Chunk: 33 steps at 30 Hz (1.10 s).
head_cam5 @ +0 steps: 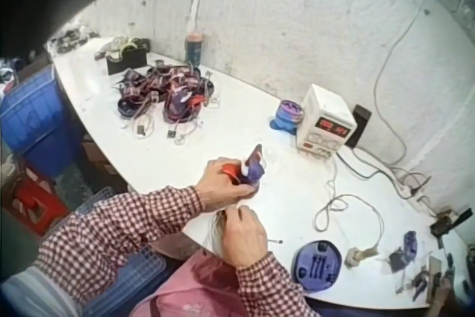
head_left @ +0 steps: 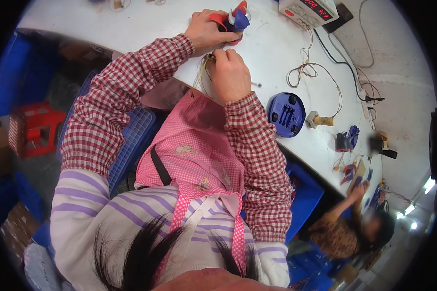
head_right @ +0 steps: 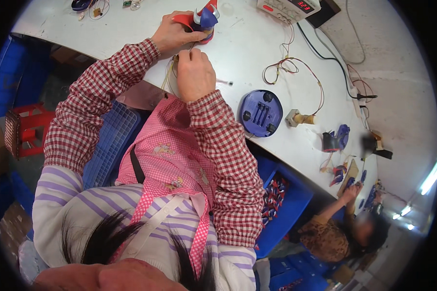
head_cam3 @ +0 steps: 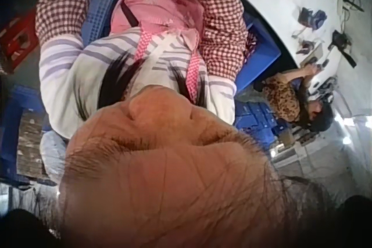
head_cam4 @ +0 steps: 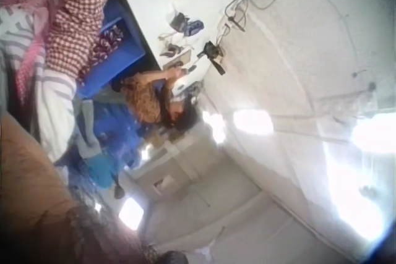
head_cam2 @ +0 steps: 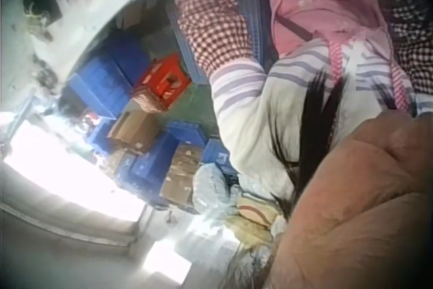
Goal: Assembling and testing electronic wiring and internal components for a toy device.
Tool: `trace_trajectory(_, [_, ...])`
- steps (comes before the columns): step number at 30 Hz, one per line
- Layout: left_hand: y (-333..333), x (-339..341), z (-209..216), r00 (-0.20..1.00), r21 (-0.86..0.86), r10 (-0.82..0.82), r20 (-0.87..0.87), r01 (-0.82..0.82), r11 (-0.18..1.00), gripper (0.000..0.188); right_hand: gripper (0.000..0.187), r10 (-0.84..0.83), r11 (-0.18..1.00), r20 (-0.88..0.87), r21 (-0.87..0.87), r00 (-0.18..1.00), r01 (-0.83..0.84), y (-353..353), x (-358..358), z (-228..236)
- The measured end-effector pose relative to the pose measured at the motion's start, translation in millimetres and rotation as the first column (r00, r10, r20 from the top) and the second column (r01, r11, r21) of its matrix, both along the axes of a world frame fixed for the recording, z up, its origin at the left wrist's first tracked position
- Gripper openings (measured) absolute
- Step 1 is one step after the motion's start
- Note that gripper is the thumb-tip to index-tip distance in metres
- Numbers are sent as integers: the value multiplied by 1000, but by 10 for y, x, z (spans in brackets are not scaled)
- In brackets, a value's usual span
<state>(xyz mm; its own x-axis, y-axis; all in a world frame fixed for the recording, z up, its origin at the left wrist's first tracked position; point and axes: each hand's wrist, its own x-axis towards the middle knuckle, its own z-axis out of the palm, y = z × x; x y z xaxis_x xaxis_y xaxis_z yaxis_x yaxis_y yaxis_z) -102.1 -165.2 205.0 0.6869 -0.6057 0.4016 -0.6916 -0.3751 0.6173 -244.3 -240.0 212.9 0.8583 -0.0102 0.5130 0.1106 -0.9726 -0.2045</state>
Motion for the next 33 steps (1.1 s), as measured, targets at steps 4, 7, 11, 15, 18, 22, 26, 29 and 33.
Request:
trace_trajectory(4, [16, -153, 109, 925, -276, -153, -347, 55, 960, 38, 14, 36, 944, -56, 330, 998, -16, -158, -130, 137])
trace_trajectory(7, [33, -359, 262, 728, -494, -343, -593, 7, 869, 40, 9, 101, 730, -142, 683, 985, 23, -352, -347, 327])
trace_trajectory(11, [-9, -602, 420, 582, -674, -591, -558, 97, 732, 47, 11, 163, 253, -225, 951, 961, 180, -639, -673, 631])
trace_trajectory(15, [-220, -923, 491, 521, -642, -636, -570, 201, 740, 50, 16, -20, 203, -250, 947, 968, 248, -987, -955, 686])
trace_trajectory(18, [-434, -1153, 478, 496, -599, -637, -590, 261, 757, 50, 17, -158, 296, -277, 902, 948, 313, -1194, -1125, 607])
trace_trajectory(22, [-716, -1393, 356, 500, -493, -594, -630, 334, 804, 46, 13, -383, 571, -274, 680, 882, 459, -1455, -1289, 308])
trace_trajectory(26, [-893, -1454, 218, 526, -447, -574, -628, 360, 819, 47, 15, -465, 854, 304, -91, 831, 512, -1517, -1309, -13])
trace_trajectory(29, [-940, -1471, 202, 510, -382, -558, -655, 413, 827, 50, 16, -560, 828, 215, 182, 800, 531, -1503, -1312, -86])
trace_trajectory(33, [-871, -1497, 234, 443, -368, -530, -723, 401, 839, 51, 18, -586, 697, 52, 540, 808, 471, -1429, -1310, -73])
